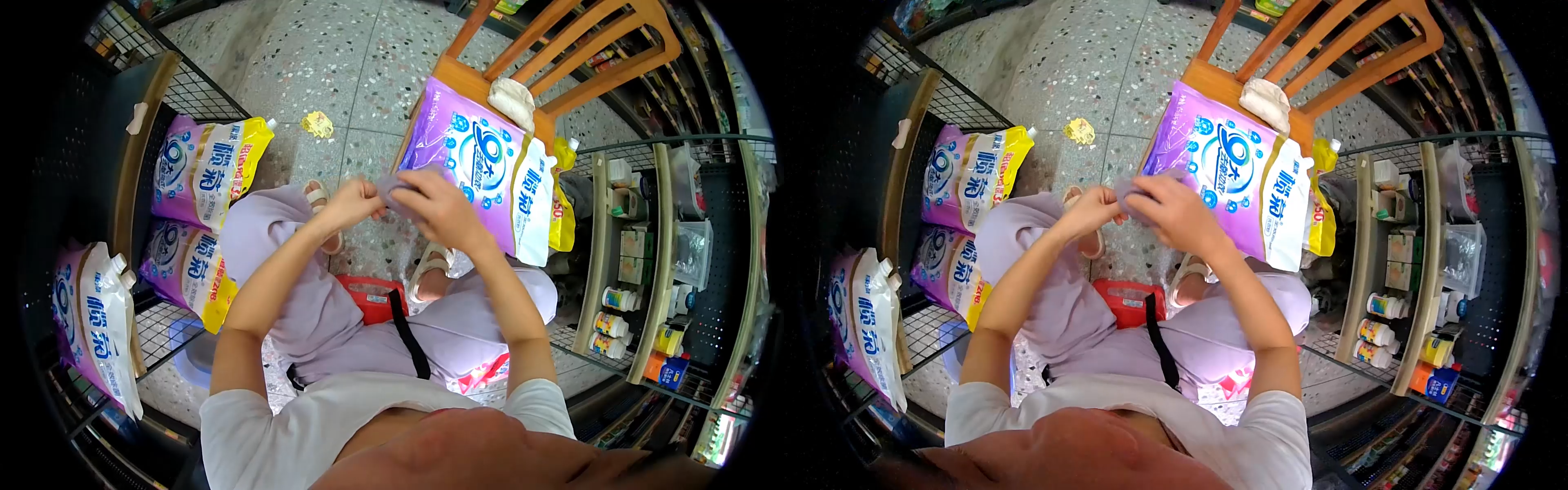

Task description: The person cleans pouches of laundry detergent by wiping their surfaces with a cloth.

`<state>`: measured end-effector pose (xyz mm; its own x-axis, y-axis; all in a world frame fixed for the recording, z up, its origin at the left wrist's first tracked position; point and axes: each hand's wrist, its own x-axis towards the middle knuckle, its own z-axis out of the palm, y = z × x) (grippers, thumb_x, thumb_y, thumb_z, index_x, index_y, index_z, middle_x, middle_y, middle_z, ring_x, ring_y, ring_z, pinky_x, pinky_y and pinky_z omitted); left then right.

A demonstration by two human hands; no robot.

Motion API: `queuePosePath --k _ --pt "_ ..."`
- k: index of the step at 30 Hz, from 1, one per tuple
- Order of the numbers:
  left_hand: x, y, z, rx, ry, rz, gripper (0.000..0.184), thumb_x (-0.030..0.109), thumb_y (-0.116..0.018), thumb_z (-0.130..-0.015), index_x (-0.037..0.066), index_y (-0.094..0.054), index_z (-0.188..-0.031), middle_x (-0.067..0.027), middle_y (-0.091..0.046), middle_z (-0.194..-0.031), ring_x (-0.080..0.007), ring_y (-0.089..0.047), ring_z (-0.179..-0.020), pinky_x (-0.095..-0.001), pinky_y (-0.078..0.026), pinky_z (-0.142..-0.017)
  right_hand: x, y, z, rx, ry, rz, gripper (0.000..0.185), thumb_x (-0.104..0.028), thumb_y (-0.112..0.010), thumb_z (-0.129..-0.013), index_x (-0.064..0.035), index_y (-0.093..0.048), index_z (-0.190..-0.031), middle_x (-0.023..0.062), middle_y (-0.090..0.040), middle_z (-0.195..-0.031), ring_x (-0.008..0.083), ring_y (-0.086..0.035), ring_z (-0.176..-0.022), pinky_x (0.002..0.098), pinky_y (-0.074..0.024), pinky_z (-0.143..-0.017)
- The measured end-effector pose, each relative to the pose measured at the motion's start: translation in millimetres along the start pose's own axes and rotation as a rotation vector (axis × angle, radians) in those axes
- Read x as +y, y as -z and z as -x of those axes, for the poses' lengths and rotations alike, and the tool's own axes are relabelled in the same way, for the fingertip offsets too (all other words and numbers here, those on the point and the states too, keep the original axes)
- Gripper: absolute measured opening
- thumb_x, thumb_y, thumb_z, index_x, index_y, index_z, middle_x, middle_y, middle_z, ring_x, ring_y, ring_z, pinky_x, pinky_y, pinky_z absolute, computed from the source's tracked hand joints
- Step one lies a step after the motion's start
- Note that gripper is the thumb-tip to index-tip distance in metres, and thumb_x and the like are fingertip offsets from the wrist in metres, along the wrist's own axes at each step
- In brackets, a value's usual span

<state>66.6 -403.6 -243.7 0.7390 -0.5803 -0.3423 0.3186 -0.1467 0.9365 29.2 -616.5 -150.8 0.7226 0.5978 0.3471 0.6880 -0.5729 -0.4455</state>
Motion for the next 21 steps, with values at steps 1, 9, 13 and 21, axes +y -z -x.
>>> queuePosePath --k 1,9,13,21 --pt "-2.7 1.0 0.0 -0.017 -0.007 0.021 0.026 0.025 -0.068 -0.090 -0.001 -0.072 -0.087 -0.0041 -0.067 -0.071 -0.0085 -0.061 -0.063 -0.0246 -0.049 -0.060 -3.4 -3.5 -1.4 -0.053 0.039 0.045 0.050 0.000 -0.069 -0.067 -0.0077 -0.060 -0.116 0.0158 -0.056 -0.125 0.0357 -0.056 -0.112 0.0432 -0.0475 -0.091" --pt "-4.0 -3.2 5.3 -0.065 0.004 0.256 0.012 0.010 -0.067 -0.088 0.000 -0.070 -0.093 -0.0022 -0.068 -0.078 -0.0077 -0.062 -0.068 -0.0235 -0.050 -0.062 -22.3 -2.7 -8.5 -0.168 -0.103 0.101 0.051 -0.001 -0.069 -0.066 -0.0092 -0.061 -0.116 0.0136 -0.054 -0.127 0.0346 -0.053 -0.111 0.0438 -0.0443 -0.091" --pt "-14.9 -3.0 3.3 -0.059 -0.031 0.159 0.009 0.008 -0.065 -0.089 0.000 -0.069 -0.090 -0.0021 -0.068 -0.077 -0.0081 -0.062 -0.066 -0.0236 -0.049 -0.060 -9.8 -10.0 -17.7 -0.180 -0.087 0.109 0.034 -0.006 -0.068 -0.071 -0.0080 -0.065 -0.105 0.0109 -0.057 -0.115 0.0316 -0.054 -0.104 0.0413 -0.0458 -0.084" --pt "-6.2 -3.4 6.2 -0.068 0.002 0.093 0.012 0.008 -0.063 -0.092 -0.003 -0.066 -0.092 -0.0050 -0.067 -0.078 -0.0101 -0.062 -0.069 -0.0245 -0.050 -0.064 19.3 -4.5 -43.4 -0.090 -0.121 0.184 0.022 -0.004 -0.067 -0.074 -0.0070 -0.068 -0.096 0.0086 -0.061 -0.101 0.0303 -0.055 -0.093 0.0401 -0.0473 -0.081"
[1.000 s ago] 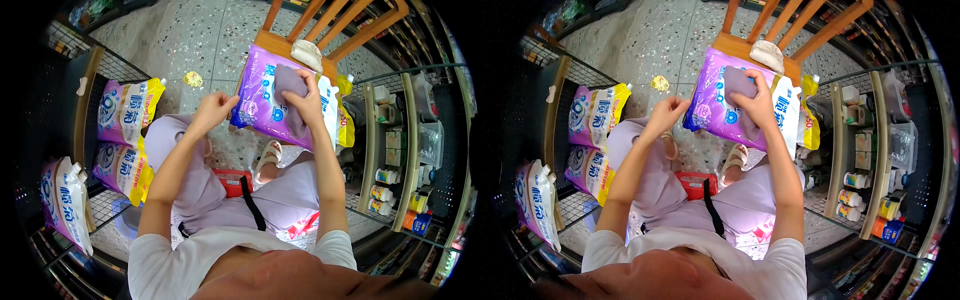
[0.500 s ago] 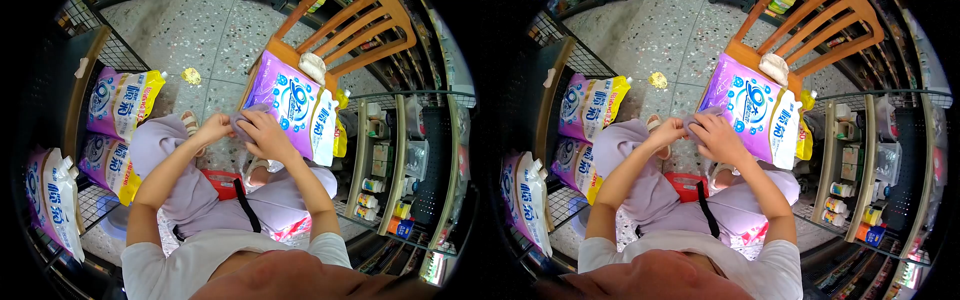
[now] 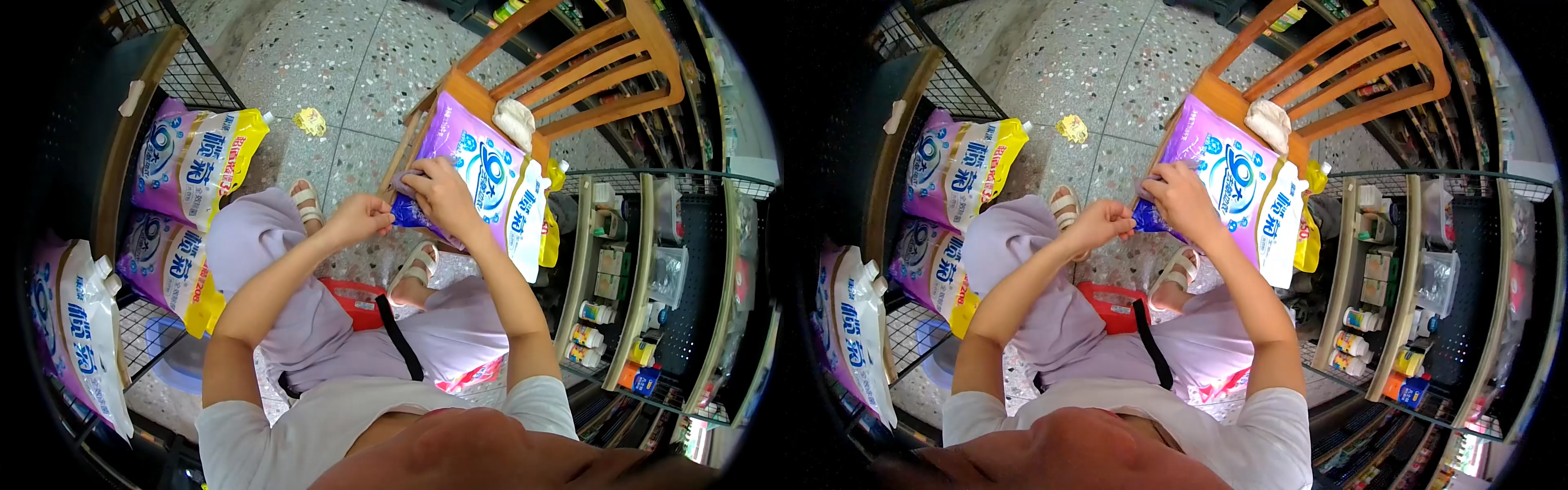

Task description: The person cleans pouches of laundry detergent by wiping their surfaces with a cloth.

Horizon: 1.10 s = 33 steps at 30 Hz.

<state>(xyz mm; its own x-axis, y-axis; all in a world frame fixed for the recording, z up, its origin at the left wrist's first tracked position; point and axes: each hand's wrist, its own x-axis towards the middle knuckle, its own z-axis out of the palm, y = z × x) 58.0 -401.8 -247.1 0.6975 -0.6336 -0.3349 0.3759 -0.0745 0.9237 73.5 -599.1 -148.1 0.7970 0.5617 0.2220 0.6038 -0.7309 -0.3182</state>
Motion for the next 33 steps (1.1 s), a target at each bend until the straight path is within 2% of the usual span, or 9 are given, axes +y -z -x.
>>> queuePosePath --k 3,9,12,15,18,27,30,33 --pt "2.6 -2.6 1.1 0.031 -0.033 0.049 0.013 0.008 -0.064 -0.090 -0.003 -0.067 -0.085 -0.0040 -0.067 -0.073 -0.0082 -0.061 -0.064 -0.0243 -0.049 -0.060 15.8 0.3 -8.3 0.011 -0.015 0.039 0.021 -0.004 -0.067 -0.075 -0.0068 -0.070 -0.096 0.0085 -0.062 -0.101 0.0301 -0.056 -0.093 0.0392 -0.0477 -0.082" --pt "7.9 -1.6 3.2 0.033 -0.010 -0.003 0.013 0.008 -0.064 -0.090 -0.004 -0.067 -0.086 -0.0052 -0.067 -0.074 -0.0088 -0.062 -0.065 -0.0243 -0.050 -0.060 32.5 0.9 -16.6 0.037 -0.047 0.074 0.022 -0.004 -0.066 -0.076 -0.0066 -0.071 -0.097 0.0089 -0.062 -0.101 0.0303 -0.057 -0.095 0.0391 -0.0478 -0.084" --pt "5.0 -0.1 1.7 -0.007 0.009 -0.014 0.012 0.008 -0.063 -0.093 -0.003 -0.065 -0.092 -0.0041 -0.066 -0.077 -0.0100 -0.062 -0.068 -0.0240 -0.050 -0.064 37.8 -1.0 -18.4 0.057 -0.062 0.092 0.022 -0.004 -0.066 -0.076 -0.0063 -0.071 -0.097 0.0092 -0.062 -0.101 0.0304 -0.057 -0.095 0.0396 -0.0477 -0.084" --pt "3.1 0.1 1.7 -0.009 0.008 0.019 0.012 0.008 -0.062 -0.093 -0.003 -0.065 -0.092 -0.0038 -0.065 -0.076 -0.0097 -0.061 -0.068 -0.0237 -0.049 -0.064 44.4 -3.9 -20.1 0.059 -0.076 0.086 0.030 0.002 -0.067 -0.072 -0.0055 -0.069 -0.101 0.0105 -0.061 -0.104 0.0321 -0.056 -0.098 0.0404 -0.0462 -0.086" --pt "1.1 -0.7 0.8 0.015 -0.007 0.046 0.014 0.008 -0.064 -0.090 -0.006 -0.066 -0.089 -0.0070 -0.068 -0.076 -0.0101 -0.063 -0.066 -0.0247 -0.051 -0.060 45.9 -4.4 -24.9 0.119 -0.084 0.142 0.023 -0.002 -0.066 -0.074 -0.0060 -0.071 -0.096 0.0096 -0.063 -0.099 0.0307 -0.057 -0.094 0.0405 -0.0475 -0.084" --pt "0.6 -1.5 0.7 0.005 0.015 0.095 0.014 0.009 -0.065 -0.091 -0.005 -0.066 -0.090 -0.0077 -0.069 -0.077 -0.0105 -0.063 -0.066 -0.0249 -0.051 -0.060 71.4 -6.1 -38.7 0.182 -0.140 0.184 0.028 -0.001 -0.066 -0.073 -0.0073 -0.071 -0.100 0.0105 -0.062 -0.098 0.0312 -0.056 -0.094 0.0410 -0.0473 -0.084" --pt "4.5 -0.4 2.1 -0.010 0.046 0.033 0.014 0.009 -0.063 -0.093 -0.005 -0.065 -0.094 -0.0048 -0.066 -0.077 -0.0106 -0.061 -0.068 -0.0247 -0.050 -0.064 82.9 -7.5 -43.4 0.202 -0.168 0.149 0.031 0.001 -0.063 -0.074 -0.0059 -0.070 -0.104 0.0128 -0.062 -0.106 0.0332 -0.056 -0.098 0.0410 -0.0468 -0.089" --pt "3.8 -1.3 2.3 -0.010 0.023 0.047 0.013 0.009 -0.063 -0.093 -0.004 -0.065 -0.094 -0.0046 -0.065 -0.076 -0.0102 -0.061 -0.068 -0.0248 -0.050 -0.064 94.6 -8.4 -50.9 0.209 -0.189 0.173 0.031 0.000 -0.061 -0.075 -0.0065 -0.071 -0.104 0.0138 -0.063 -0.106 0.0340 -0.057 -0.097 0.0410 -0.0469 -0.089"
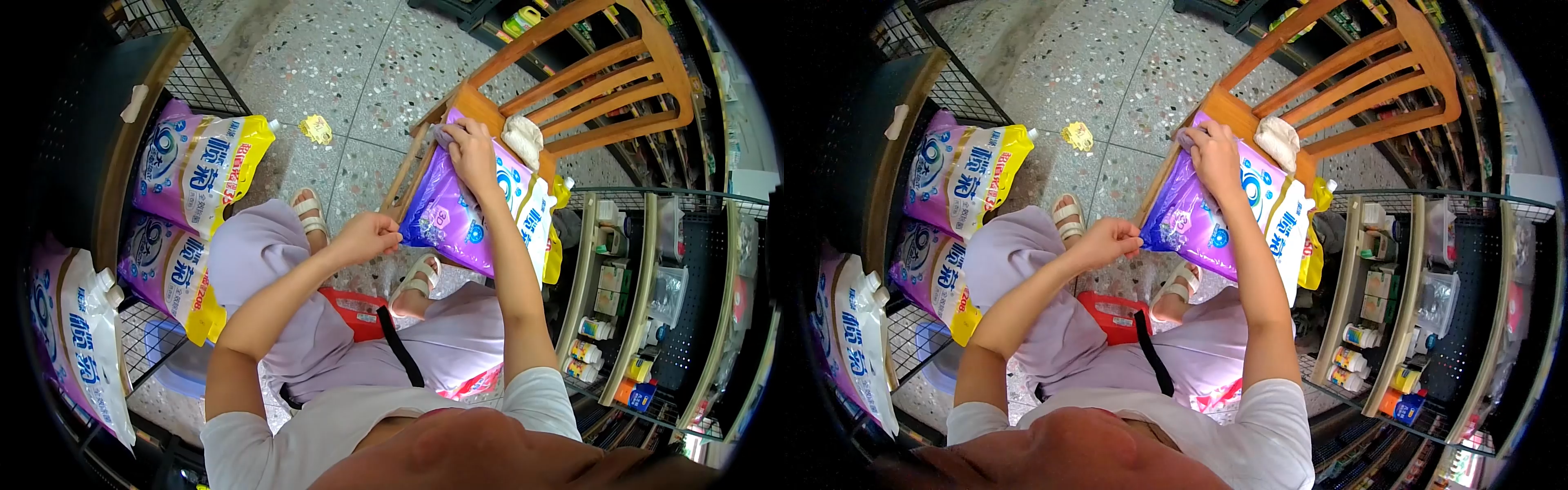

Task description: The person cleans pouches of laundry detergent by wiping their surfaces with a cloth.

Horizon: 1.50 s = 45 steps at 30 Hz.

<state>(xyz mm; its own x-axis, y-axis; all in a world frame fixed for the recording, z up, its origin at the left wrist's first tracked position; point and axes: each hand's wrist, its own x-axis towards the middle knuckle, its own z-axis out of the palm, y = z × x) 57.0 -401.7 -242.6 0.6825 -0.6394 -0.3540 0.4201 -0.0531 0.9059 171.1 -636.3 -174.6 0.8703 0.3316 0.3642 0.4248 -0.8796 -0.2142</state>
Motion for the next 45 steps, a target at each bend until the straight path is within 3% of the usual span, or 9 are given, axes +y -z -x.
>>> queuePosePath --k 8,17,26,35,45 --pt "5.6 0.0 2.9 0.007 -0.007 -0.029 0.014 0.009 -0.063 -0.093 -0.004 -0.065 -0.094 -0.0044 -0.065 -0.075 -0.0100 -0.061 -0.067 -0.0246 -0.049 -0.062 32.8 -12.7 -27.3 -0.061 -0.129 -0.059 0.027 -0.009 -0.058 -0.079 -0.0075 -0.073 -0.102 0.0151 -0.065 -0.104 0.0362 -0.058 -0.099 0.0434 -0.0476 -0.089" --pt "7.3 -0.5 3.7 -0.007 -0.015 -0.009 0.013 0.008 -0.062 -0.093 -0.005 -0.065 -0.093 -0.0046 -0.065 -0.074 -0.0097 -0.060 -0.066 -0.0250 -0.048 -0.062 58.2 -25.9 -42.8 -0.021 -0.247 -0.181 0.030 -0.009 -0.054 -0.078 -0.0040 -0.072 -0.102 0.0213 -0.067 -0.104 0.0380 -0.064 -0.098 0.0419 -0.0487 -0.092" --pt "10.7 -1.5 4.8 0.000 -0.022 -0.029 0.015 0.011 -0.062 -0.093 -0.004 -0.065 -0.090 -0.0037 -0.065 -0.075 -0.0087 -0.059 -0.066 -0.0246 -0.047 -0.061 67.3 -29.0 -46.8 -0.048 -0.372 -0.170 0.033 -0.011 -0.052 -0.078 -0.0066 -0.073 -0.103 0.0222 -0.069 -0.102 0.0383 -0.066 -0.097 0.0438 -0.0502 -0.090" --pt "-4.1 -0.2 -1.4 0.015 -0.087 -0.065 0.015 0.010 -0.062 -0.090 -0.004 -0.066 -0.084 -0.0065 -0.068 -0.073 -0.0099 -0.061 -0.061 -0.0265 -0.048 -0.056 56.1 -26.5 -29.2 0.064 -0.381 0.114 0.030 -0.012 -0.056 -0.080 -0.0167 -0.075 -0.102 0.0142 -0.065 -0.105 0.0353 -0.059 -0.102 0.0443 -0.0489 -0.090" --pt "-8.1 2.5 -3.4 -0.035 -0.057 -0.038 0.018 0.012 -0.062 -0.093 -0.005 -0.065 -0.095 -0.0077 -0.068 -0.080 -0.0119 -0.064 -0.068 -0.0255 -0.053 -0.063 51.4 -4.6 0.6 0.141 -0.329 0.110 0.030 -0.009 -0.058 -0.079 -0.0140 -0.074 -0.104 0.0123 -0.064 -0.100 0.0331 -0.059 -0.100 0.0417 -0.0482 -0.090"
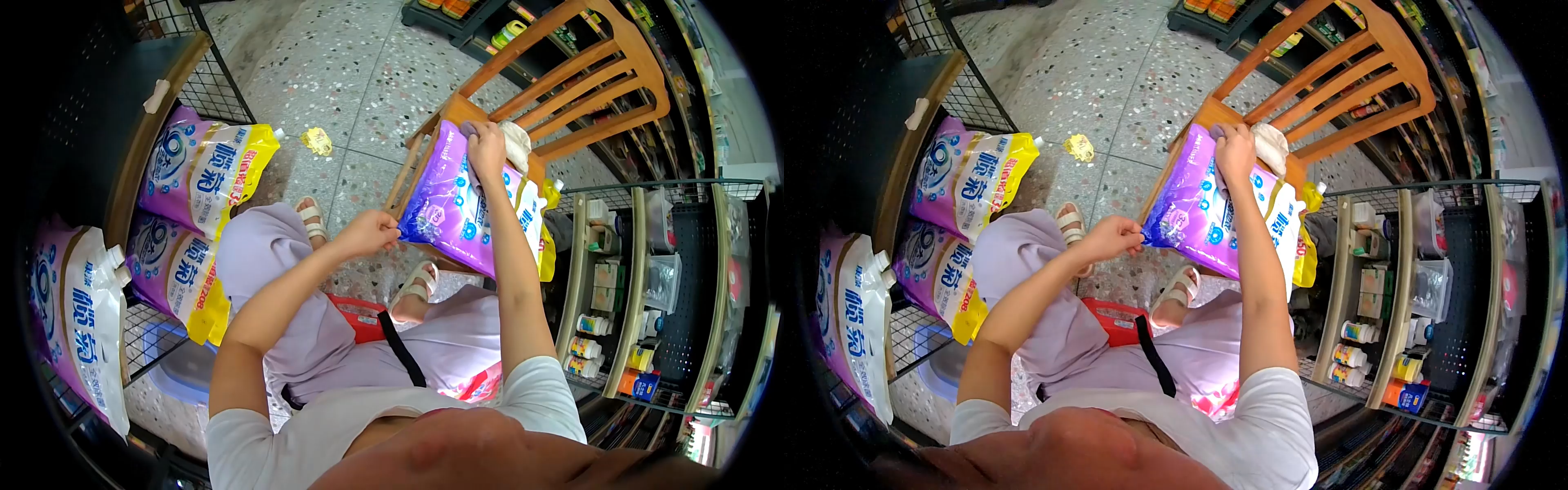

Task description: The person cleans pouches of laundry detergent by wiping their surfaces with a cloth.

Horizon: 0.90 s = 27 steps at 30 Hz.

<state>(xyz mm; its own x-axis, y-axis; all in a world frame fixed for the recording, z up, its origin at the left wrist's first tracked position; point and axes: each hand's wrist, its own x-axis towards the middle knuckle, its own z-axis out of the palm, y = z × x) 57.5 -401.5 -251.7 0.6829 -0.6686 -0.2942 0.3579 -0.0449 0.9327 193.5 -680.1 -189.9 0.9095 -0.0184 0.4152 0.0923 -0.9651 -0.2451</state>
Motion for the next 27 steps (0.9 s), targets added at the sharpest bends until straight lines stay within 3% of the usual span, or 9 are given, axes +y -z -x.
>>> queuePosePath --k 3,10,27 --pt "0.2 -0.6 -0.2 0.015 0.024 -0.111 0.017 0.011 -0.062 -0.093 -0.006 -0.065 -0.094 -0.0081 -0.068 -0.080 -0.0126 -0.064 -0.068 -0.0261 -0.053 -0.063 -5.4 9.2 11.6 0.055 0.081 -0.056 0.031 -0.007 -0.059 -0.078 -0.0110 -0.072 -0.105 0.0118 -0.064 -0.103 0.0328 -0.058 -0.099 0.0415 -0.0478 -0.090" --pt "-1.6 -2.6 -1.2 0.022 0.069 -0.043 0.013 0.009 -0.063 -0.091 -0.004 -0.065 -0.089 -0.0066 -0.067 -0.078 -0.0121 -0.064 -0.068 -0.0257 -0.052 -0.064 -8.3 21.5 33.8 0.089 0.108 -0.151 0.030 -0.004 -0.060 -0.076 -0.0062 -0.070 -0.104 0.0121 -0.064 -0.107 0.0330 -0.058 -0.099 0.0400 -0.0476 -0.089" --pt "-0.5 -0.7 0.0 0.001 0.074 -0.022 0.011 0.010 -0.062 -0.091 -0.001 -0.065 -0.087 -0.0035 -0.067 -0.078 -0.0098 -0.061 -0.071 -0.0245 -0.049 -0.067 -44.1 68.8 123.6 0.012 0.182 -0.239 0.036 0.001 -0.062 -0.070 -0.0092 -0.069 -0.104 0.0095 -0.062 -0.110 0.0318 -0.056 -0.101 0.0407 -0.0473 -0.089"
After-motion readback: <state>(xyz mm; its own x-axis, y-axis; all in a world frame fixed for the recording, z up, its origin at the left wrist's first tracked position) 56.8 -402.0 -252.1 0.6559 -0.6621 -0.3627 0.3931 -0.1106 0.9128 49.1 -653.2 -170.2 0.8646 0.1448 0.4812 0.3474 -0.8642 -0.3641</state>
